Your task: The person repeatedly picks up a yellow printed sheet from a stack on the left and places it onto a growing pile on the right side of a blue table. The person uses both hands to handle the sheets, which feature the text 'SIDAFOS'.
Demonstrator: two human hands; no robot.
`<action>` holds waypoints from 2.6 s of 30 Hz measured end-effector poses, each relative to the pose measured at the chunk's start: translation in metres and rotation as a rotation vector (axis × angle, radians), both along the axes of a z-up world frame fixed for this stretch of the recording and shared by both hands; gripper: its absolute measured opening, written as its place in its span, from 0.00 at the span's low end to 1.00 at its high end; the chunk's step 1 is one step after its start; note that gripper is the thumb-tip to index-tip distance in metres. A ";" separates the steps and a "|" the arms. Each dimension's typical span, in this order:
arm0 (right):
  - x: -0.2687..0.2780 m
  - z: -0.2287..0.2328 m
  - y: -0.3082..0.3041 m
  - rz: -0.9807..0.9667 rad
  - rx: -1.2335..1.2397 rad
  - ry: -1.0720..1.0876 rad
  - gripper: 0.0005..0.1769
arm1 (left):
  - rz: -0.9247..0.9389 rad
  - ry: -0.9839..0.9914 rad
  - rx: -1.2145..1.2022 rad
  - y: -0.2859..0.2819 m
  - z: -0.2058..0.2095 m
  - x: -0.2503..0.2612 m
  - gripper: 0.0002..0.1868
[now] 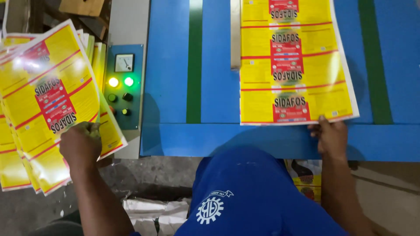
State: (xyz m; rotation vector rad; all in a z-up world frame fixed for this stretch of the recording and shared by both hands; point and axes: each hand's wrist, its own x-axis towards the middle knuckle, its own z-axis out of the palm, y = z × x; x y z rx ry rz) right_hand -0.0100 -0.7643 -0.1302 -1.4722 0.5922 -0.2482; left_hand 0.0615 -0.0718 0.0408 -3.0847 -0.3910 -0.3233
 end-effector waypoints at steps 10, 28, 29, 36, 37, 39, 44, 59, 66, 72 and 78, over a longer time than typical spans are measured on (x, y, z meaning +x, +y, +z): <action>0.083 0.004 -0.019 0.039 0.211 -0.081 0.16 | -0.049 -0.341 -0.173 -0.036 0.034 0.007 0.10; 0.074 0.038 0.166 0.698 -0.361 -0.178 0.25 | -0.703 -0.360 -0.673 -0.322 -0.017 0.026 0.13; 0.073 0.027 0.150 0.589 -0.199 -0.075 0.16 | -0.675 -0.373 -0.647 -0.310 -0.018 0.023 0.18; 0.025 0.001 0.056 0.184 0.047 -0.087 0.08 | -0.090 -0.148 0.031 -0.149 -0.080 0.011 0.46; 0.014 0.003 0.045 0.183 0.050 -0.078 0.08 | -0.091 -0.138 0.033 -0.140 -0.068 0.001 0.46; -0.007 0.005 0.023 0.024 0.108 -0.096 0.08 | 0.149 0.112 0.155 -0.122 -0.046 -0.016 0.57; -0.057 0.044 0.012 -0.064 0.071 -0.120 0.08 | 0.213 0.102 0.431 -0.064 -0.071 -0.049 0.34; 0.006 0.031 0.018 -0.007 0.021 -0.047 0.11 | 0.080 -0.056 -0.129 -0.008 0.017 -0.014 0.24; 0.094 0.000 -0.020 0.017 0.194 -0.058 0.14 | 0.056 -0.095 -0.879 0.019 0.045 0.008 0.15; 0.076 0.014 0.021 0.107 0.037 0.086 0.25 | -0.173 -0.426 -0.643 -0.035 0.040 0.002 0.12; 0.083 0.071 0.157 0.802 -0.123 -0.022 0.27 | -0.732 -0.424 -0.608 -0.225 0.030 0.020 0.08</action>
